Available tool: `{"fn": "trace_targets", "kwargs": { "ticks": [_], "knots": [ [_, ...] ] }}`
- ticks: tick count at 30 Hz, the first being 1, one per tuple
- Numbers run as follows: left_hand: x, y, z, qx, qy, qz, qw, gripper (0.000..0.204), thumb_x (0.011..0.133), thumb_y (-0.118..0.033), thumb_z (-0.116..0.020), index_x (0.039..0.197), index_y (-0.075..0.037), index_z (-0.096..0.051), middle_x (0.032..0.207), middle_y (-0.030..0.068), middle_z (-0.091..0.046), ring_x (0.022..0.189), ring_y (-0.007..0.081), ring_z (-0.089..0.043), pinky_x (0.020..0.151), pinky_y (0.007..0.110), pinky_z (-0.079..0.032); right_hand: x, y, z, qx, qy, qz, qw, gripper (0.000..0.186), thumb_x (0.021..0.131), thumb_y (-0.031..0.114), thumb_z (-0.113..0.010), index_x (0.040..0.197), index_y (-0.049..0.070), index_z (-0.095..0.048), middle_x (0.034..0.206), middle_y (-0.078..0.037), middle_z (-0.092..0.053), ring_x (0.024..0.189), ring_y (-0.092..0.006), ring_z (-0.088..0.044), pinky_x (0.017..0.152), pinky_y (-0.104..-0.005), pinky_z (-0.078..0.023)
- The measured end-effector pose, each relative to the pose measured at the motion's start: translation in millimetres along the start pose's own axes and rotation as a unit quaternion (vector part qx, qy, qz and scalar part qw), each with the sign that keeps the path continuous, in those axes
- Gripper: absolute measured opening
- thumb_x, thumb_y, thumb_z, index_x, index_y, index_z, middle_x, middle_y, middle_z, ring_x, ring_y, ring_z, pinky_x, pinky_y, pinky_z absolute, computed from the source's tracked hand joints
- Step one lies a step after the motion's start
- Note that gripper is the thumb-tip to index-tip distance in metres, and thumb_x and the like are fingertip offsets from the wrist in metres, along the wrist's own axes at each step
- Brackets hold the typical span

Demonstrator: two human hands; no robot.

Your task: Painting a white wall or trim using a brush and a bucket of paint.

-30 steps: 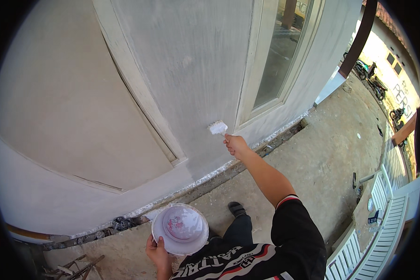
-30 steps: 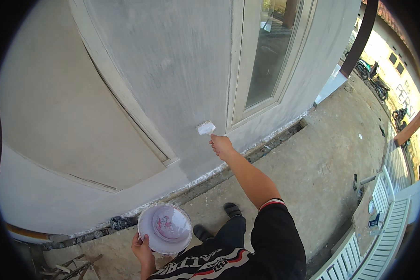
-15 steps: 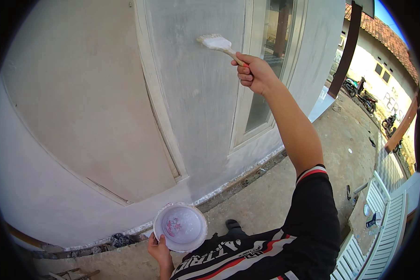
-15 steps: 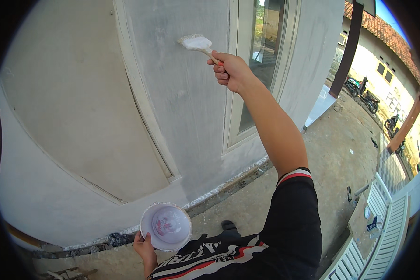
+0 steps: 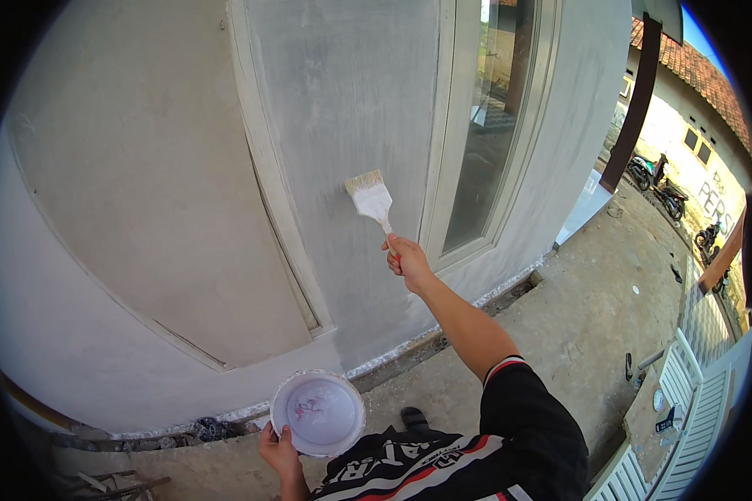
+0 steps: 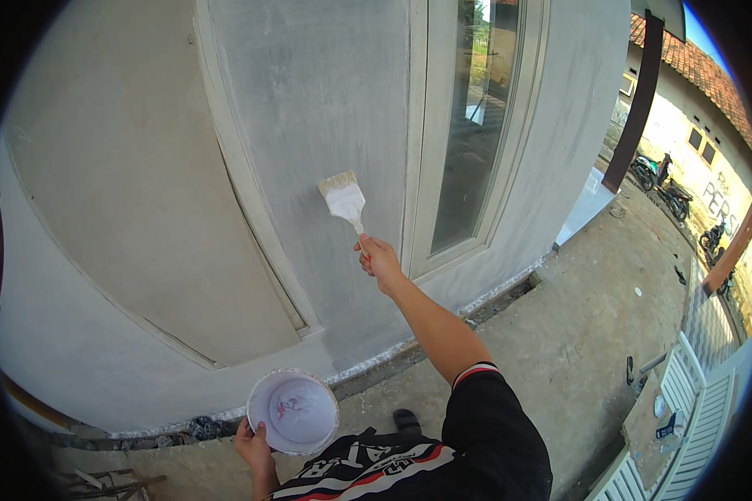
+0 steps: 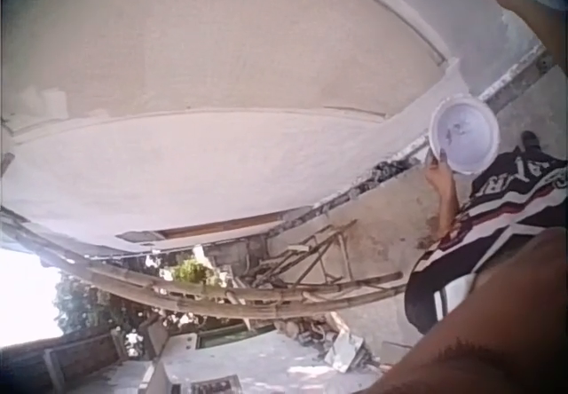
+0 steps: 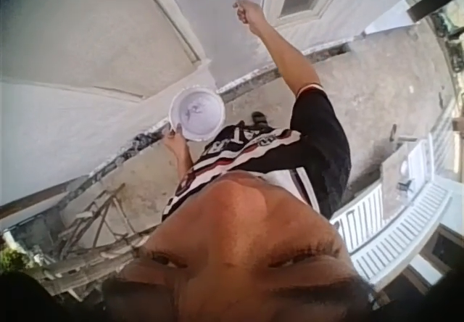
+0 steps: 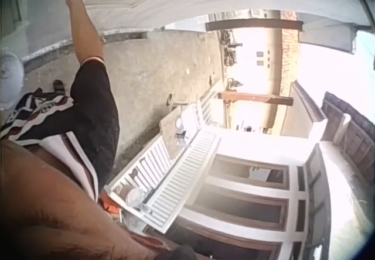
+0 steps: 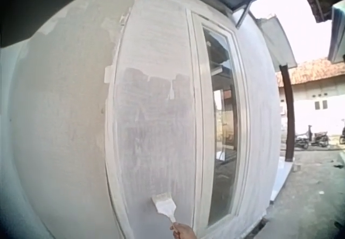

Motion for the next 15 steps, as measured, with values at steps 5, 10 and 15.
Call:
{"fn": "trace_targets", "kwargs": {
  "ticks": [5, 10, 15],
  "knots": [
    [-6, 2, -9, -0.009, -0.004, 0.005, 1.0, 0.037, 0.075, 0.012, -0.057, 0.112, 0.014, -0.05, 0.099, 0.0181, -0.062, 0.087, 0.0198, -0.061, 0.079, 0.028, -0.046, -27, -74, 12, 0.035, -0.018, -0.087, 0.995, 0.031, 0.092, 0.034, -0.048, 0.081, 0.005, -0.052, 0.051, 0.003, -0.036, 0.041, -0.0065, -0.029, 0.038, -0.0227, -0.02],
    [-13, -3, -23, -0.015, -0.011, 0.004, 1.0, 0.037, 0.075, 0.011, -0.057, 0.112, 0.014, -0.051, 0.1, 0.0182, -0.062, 0.088, 0.0198, -0.061, 0.079, 0.028, -0.046, -37, -79, 19, 0.001, -0.038, -0.215, 0.976, 0.029, 0.09, 0.032, -0.048, 0.08, 0.004, -0.05, 0.05, 0.003, -0.034, 0.039, -0.0074, -0.029, 0.037, -0.0239, -0.018],
    [-12, 3, -30, -0.013, -0.01, 0.004, 1.0, 0.036, 0.075, 0.012, -0.057, 0.111, 0.014, -0.051, 0.101, 0.018, -0.062, 0.089, 0.0196, -0.06, 0.08, 0.028, -0.045, -9, 13, 18, -0.031, -0.031, -0.224, 0.974, 0.025, 0.089, 0.028, -0.045, 0.075, 0.008, -0.048, 0.049, 0.005, -0.032, 0.04, -0.0079, -0.028, 0.037, -0.0243, -0.016]
  ]
}}
Point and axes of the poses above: each hand's wrist, its own x-axis towards the middle knuckle, its own z-axis out of the back of the hand, y = z × x, the point moved 4 cm from there along x, towards the middle knuckle
